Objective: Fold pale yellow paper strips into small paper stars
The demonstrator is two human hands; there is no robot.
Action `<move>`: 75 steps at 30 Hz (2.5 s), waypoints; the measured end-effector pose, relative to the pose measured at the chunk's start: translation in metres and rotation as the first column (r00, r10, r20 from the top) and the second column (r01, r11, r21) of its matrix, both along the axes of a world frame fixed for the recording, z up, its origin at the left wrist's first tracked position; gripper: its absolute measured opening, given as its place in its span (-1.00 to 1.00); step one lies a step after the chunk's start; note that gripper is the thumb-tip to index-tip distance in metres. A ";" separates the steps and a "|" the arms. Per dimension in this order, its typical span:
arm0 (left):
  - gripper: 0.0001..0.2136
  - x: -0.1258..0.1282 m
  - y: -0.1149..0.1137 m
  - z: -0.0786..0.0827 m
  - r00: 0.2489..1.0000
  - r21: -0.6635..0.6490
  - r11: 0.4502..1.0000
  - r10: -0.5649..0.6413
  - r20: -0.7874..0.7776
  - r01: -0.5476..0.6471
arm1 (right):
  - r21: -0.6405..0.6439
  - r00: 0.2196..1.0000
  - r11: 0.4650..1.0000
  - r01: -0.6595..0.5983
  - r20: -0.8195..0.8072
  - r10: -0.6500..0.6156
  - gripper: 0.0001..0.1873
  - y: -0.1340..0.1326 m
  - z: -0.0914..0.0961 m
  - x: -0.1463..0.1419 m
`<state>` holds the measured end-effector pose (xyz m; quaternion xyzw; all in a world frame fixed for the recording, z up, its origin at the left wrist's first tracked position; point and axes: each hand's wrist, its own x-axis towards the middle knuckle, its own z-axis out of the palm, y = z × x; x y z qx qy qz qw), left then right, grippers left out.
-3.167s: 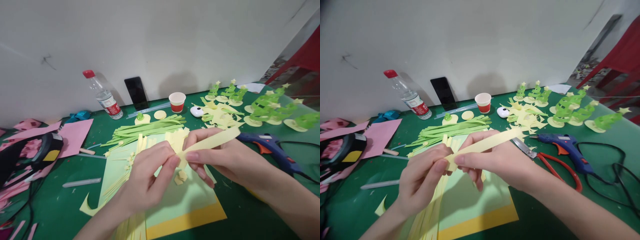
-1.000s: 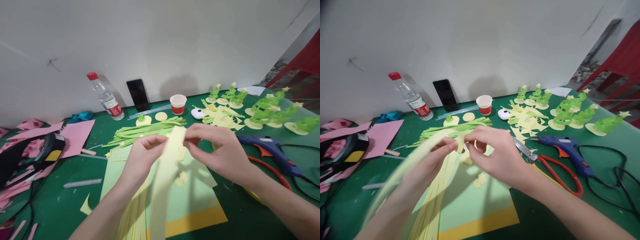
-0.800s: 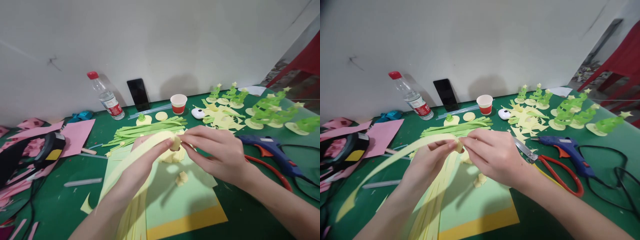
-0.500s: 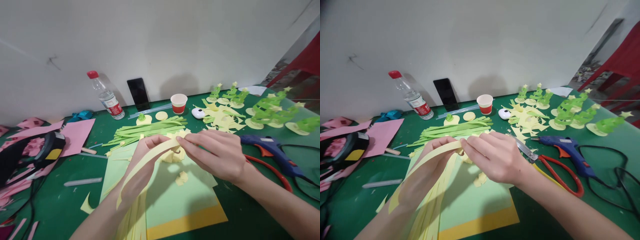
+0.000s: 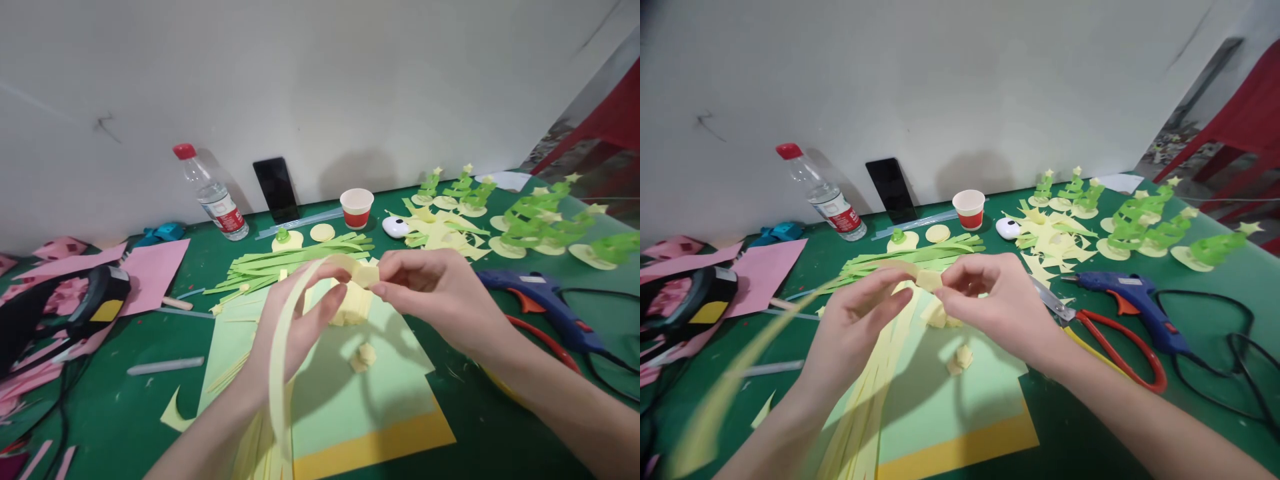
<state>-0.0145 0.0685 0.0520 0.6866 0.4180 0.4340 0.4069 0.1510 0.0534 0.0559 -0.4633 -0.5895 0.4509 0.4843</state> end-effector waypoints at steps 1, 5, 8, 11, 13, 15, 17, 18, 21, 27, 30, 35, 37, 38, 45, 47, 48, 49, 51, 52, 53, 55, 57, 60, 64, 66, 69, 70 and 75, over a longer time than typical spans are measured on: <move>-0.92 0.001 -0.001 0.002 1.000 0.000 1.000 -0.008 -0.007 0.008 | -0.109 0.998 0.994 -0.032 -0.062 0.025 -0.85 0.000 0.001 0.000; -0.88 0.003 -0.004 0.004 0.994 -0.073 0.995 -0.062 0.089 0.069 | -0.287 0.986 0.951 -0.115 -0.148 0.074 -0.87 0.002 0.002 0.002; -0.94 0.001 -0.002 0.003 0.991 -0.185 0.981 -0.030 0.129 0.053 | -0.304 0.982 0.939 -0.158 -0.144 0.119 -0.86 0.002 0.002 0.002; -0.95 -0.001 -0.001 0.001 0.985 -0.264 0.963 -0.003 0.175 0.050 | -0.234 0.983 0.957 -0.175 -0.093 0.157 -0.85 0.002 0.002 0.000; -0.93 -0.001 -0.002 0.001 0.965 -0.322 0.943 0.008 0.261 0.080 | -0.067 0.993 0.991 -0.117 0.015 0.118 -0.88 0.000 0.000 -0.001; -0.92 0.000 -0.003 0.001 0.934 -0.359 0.927 0.029 0.356 0.108 | 0.209 0.988 0.977 -0.032 0.155 -0.001 -0.94 -0.002 -0.004 -0.002; -0.89 0.002 -0.005 0.001 0.906 -0.362 0.926 0.056 0.420 0.110 | 0.495 0.948 0.869 0.015 0.269 -0.170 -0.95 -0.004 -0.010 -0.005; -0.88 0.003 -0.005 0.000 0.896 -0.353 0.929 0.062 0.440 0.109 | 0.602 0.918 0.798 0.019 0.305 -0.252 -0.94 -0.004 -0.013 -0.006; -0.90 0.006 -0.007 -0.002 0.883 -0.339 0.934 0.064 0.465 0.111 | 0.773 0.825 0.634 0.008 0.353 -0.441 -0.96 -0.005 -0.020 -0.011; -0.94 0.005 -0.007 -0.005 0.896 -0.375 0.923 0.090 0.434 0.089 | 0.870 0.677 0.479 -0.117 0.422 -0.602 -0.84 -0.006 -0.021 -0.012; -0.95 0.005 -0.006 -0.005 0.907 -0.383 0.921 0.101 0.409 0.070 | 0.876 0.628 0.455 -0.160 0.446 -0.638 -0.80 -0.007 -0.021 -0.010; -0.93 0.004 -0.004 -0.004 0.909 -0.389 0.919 0.107 0.402 0.064 | 0.832 0.661 0.539 -0.134 0.480 -0.577 -0.78 -0.009 -0.020 -0.010; -0.91 0.003 -0.004 -0.004 0.919 -0.387 0.918 0.078 0.387 0.085 | 0.722 0.771 0.688 -0.079 0.481 -0.417 -0.77 -0.008 -0.016 -0.009; -0.91 0.002 -0.003 -0.003 0.926 -0.386 0.917 0.057 0.374 0.099 | 0.619 0.837 0.783 -0.056 0.457 -0.301 -0.77 -0.008 -0.012 -0.009; -0.90 0.002 -0.003 -0.001 0.967 -0.328 0.939 -0.017 0.253 0.102 | -0.113 0.980 0.973 -0.199 -0.003 0.200 -0.79 -0.004 0.003 -0.003; -0.91 0.004 -0.003 -0.002 0.961 -0.342 0.935 0.008 0.278 0.091 | -0.136 0.976 0.967 -0.216 -0.068 0.209 -0.77 -0.003 0.003 -0.004; -0.92 0.004 -0.003 -0.003 0.958 -0.349 0.934 0.024 0.285 0.081 | -0.147 0.973 0.963 -0.224 -0.085 0.213 -0.77 -0.003 0.002 -0.004; -0.93 0.005 -0.003 -0.004 0.959 -0.350 0.935 0.040 0.282 0.063 | -0.160 0.971 0.959 -0.234 -0.093 0.221 -0.77 -0.003 0.002 -0.004; -0.94 0.005 -0.003 -0.006 0.964 -0.335 0.942 0.073 0.256 0.018 | -0.183 0.968 0.952 -0.247 -0.088 0.234 -0.78 -0.003 0.001 -0.005; -0.92 0.005 -0.003 -0.006 0.965 -0.327 0.945 0.085 0.249 0.001 | -0.192 0.967 0.948 -0.253 -0.084 0.241 -0.78 -0.003 0.001 -0.005; -0.90 0.005 -0.003 -0.007 0.962 -0.323 0.946 0.096 0.257 -0.008 | -0.198 0.966 0.946 -0.256 -0.087 0.243 -0.78 -0.003 0.001 -0.005; -0.87 0.005 -0.003 -0.006 0.951 -0.328 0.945 0.095 0.293 0.006 | -0.191 0.970 0.953 -0.235 -0.113 0.217 -0.80 -0.003 0.002 -0.005; -0.90 0.005 -0.003 -0.004 0.955 -0.318 0.948 0.076 0.288 0.020 | -0.162 0.977 0.970 -0.181 -0.147 0.157 -0.82 -0.004 0.002 -0.005; -0.96 0.007 -0.005 -0.001 0.982 -0.221 0.975 0.062 0.179 -0.021 | -0.085 0.982 0.991 -0.107 -0.166 0.091 -0.83 -0.005 0.001 -0.007; -0.89 0.008 -0.006 0.002 0.988 -0.114 0.991 0.080 0.133 -0.065 | 0.000 0.992 0.996 -0.094 -0.082 0.094 -0.81 -0.006 0.000 -0.008; -0.87 0.008 -0.006 0.002 0.985 -0.111 0.992 0.081 0.149 -0.065 | 0.018 0.996 0.997 -0.081 -0.030 0.082 -0.81 -0.006 0.001 -0.007; -0.87 0.009 -0.006 0.003 0.982 -0.124 0.989 0.104 0.157 -0.085 | 0.032 0.998 0.997 -0.063 0.026 0.063 -0.81 -0.005 0.003 -0.005; -0.87 0.009 -0.006 0.003 0.981 -0.124 0.988 0.114 0.156 -0.095 | 0.037 0.997 0.998 -0.058 0.046 0.056 -0.80 -0.005 0.004 -0.004; -0.85 0.007 -0.007 0.002 0.981 -0.144 0.986 0.106 0.165 -0.082 | 0.021 0.990 0.995 -0.094 0.107 0.091 -0.75 -0.005 0.004 -0.003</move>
